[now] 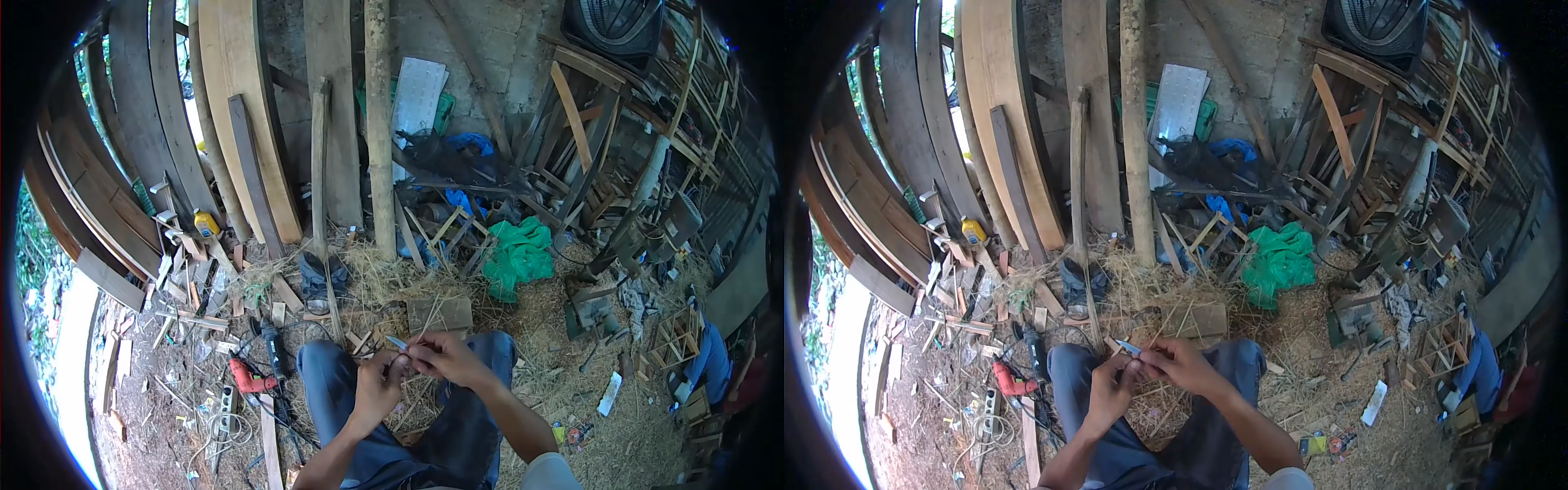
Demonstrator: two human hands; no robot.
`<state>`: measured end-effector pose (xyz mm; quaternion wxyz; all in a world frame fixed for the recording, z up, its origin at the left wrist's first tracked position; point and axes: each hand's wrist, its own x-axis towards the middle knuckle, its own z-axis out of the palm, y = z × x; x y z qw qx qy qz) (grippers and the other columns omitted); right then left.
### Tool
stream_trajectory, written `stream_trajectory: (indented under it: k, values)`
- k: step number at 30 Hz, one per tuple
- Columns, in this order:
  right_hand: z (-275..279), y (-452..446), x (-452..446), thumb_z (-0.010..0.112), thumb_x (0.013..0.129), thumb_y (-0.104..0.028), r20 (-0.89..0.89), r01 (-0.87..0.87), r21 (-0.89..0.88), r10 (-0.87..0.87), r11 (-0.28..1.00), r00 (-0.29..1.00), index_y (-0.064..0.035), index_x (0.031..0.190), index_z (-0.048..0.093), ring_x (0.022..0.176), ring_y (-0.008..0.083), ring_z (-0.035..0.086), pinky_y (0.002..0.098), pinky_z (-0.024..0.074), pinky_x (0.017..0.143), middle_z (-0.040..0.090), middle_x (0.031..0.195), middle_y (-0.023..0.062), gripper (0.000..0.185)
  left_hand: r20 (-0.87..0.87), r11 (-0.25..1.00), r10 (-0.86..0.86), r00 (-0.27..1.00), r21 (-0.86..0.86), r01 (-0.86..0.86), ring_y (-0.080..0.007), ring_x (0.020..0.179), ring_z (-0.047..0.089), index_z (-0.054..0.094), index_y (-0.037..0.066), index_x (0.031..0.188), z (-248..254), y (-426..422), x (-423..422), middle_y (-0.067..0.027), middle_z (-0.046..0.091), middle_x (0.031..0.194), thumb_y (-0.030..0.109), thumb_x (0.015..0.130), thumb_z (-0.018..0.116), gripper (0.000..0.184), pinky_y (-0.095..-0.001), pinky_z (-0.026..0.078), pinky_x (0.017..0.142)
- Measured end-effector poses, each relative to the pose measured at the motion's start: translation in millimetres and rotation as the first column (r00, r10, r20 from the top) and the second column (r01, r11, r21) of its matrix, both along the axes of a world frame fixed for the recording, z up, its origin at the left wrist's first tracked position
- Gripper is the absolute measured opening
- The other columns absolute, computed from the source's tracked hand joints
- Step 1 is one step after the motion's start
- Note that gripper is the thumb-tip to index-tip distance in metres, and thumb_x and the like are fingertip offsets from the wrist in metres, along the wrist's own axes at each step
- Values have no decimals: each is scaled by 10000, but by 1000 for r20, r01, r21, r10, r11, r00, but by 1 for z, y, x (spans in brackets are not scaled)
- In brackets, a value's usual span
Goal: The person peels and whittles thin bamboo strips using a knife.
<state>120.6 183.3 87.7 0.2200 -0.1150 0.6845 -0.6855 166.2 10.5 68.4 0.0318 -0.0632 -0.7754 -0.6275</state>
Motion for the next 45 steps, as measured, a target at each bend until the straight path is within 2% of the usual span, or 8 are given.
stream_trajectory:
  k: [10, 12, 15, 20, 22, 32, 40, 45]
  values:
    - [-7, 15, -19, 584, 923, -196, 52, -9, -52, 12, 999, 999, -10, 938, 616, 500, 28, 422, 200, 326, 441, 531, 637, -22, 189, -20, 1000, -12, 1000, -26, 11, -89, 663, 569, 619, -21, 881, 3, -3, 1, -53, 618, 716, 86, 925, 542, 139, -237, 442, 590]
    - [-5, 34, -38, 520, 954, -165, -38, 385, 13, -384, 923, 923, -8, 937, 605, 485, 24, 364, 194, 260, 424, 499, 634, -17, 179, -31, 999, 0, 1000, -41, -2, -89, 653, 571, 619, -17, 878, -3, -11, 10, -53, 616, 704, 75, 918, 549, 123, -238, 443, 580]
    - [5, 63, -51, 512, 955, -170, 26, 400, -106, -399, 911, 916, -14, 985, 618, 476, 24, 347, 191, 256, 415, 484, 630, -22, 192, -60, 996, 51, 997, -68, -55, -135, 601, 575, 623, -10, 858, -7, -17, 13, -83, 604, 680, 35, 876, 583, 63, -268, 437, 550]
    - [1, 16, -14, 511, 955, -164, 114, 305, -87, -295, 948, 949, -12, 1040, 620, 481, 27, 391, 183, 289, 422, 510, 646, -19, 205, -24, 990, 105, 994, -89, -106, -217, 568, 582, 616, -10, 845, -11, -9, 1, -133, 598, 696, -2, 827, 620, 20, -309, 432, 533]
    - [-4, 2, -3, 516, 956, -173, 62, 39, -76, -34, 996, 997, -10, 1061, 617, 482, 27, 392, 187, 295, 421, 511, 647, -22, 219, -209, 982, 99, 973, -138, -129, -101, 541, 501, 600, -25, 833, 2, -2, -1, -81, 561, 641, 34, 862, 606, 66, -264, 407, 518]
    - [-3, 14, -18, 558, 938, -188, 181, 48, -30, -42, 998, 983, -8, 1022, 645, 483, 30, 376, 188, 296, 434, 496, 637, -39, 216, -288, 970, 68, 955, -206, -131, -169, 564, 525, 609, -26, 851, 3, 1, 2, -126, 579, 701, 9, 848, 604, 36, -297, 409, 530]
    - [-11, 81, -65, 518, 959, -227, 39, 547, -114, -546, 829, 837, -8, 977, 620, 465, 17, 346, 182, 267, 404, 476, 633, -48, 243, -62, 994, 84, 995, -61, -88, -169, 575, 566, 597, -23, 850, -19, -22, 8, -98, 589, 673, 46, 864, 610, 71, -299, 448, 550]
    - [-17, 40, -46, 530, 955, -225, 91, 380, -126, -371, 916, 924, -6, 980, 611, 482, 25, 361, 181, 268, 418, 499, 646, -24, 235, 125, 936, -8, 992, 349, -36, -102, 524, 532, 576, 12, 879, -21, -17, -26, -28, 548, 633, 140, 942, 539, 147, -250, 420, 458]
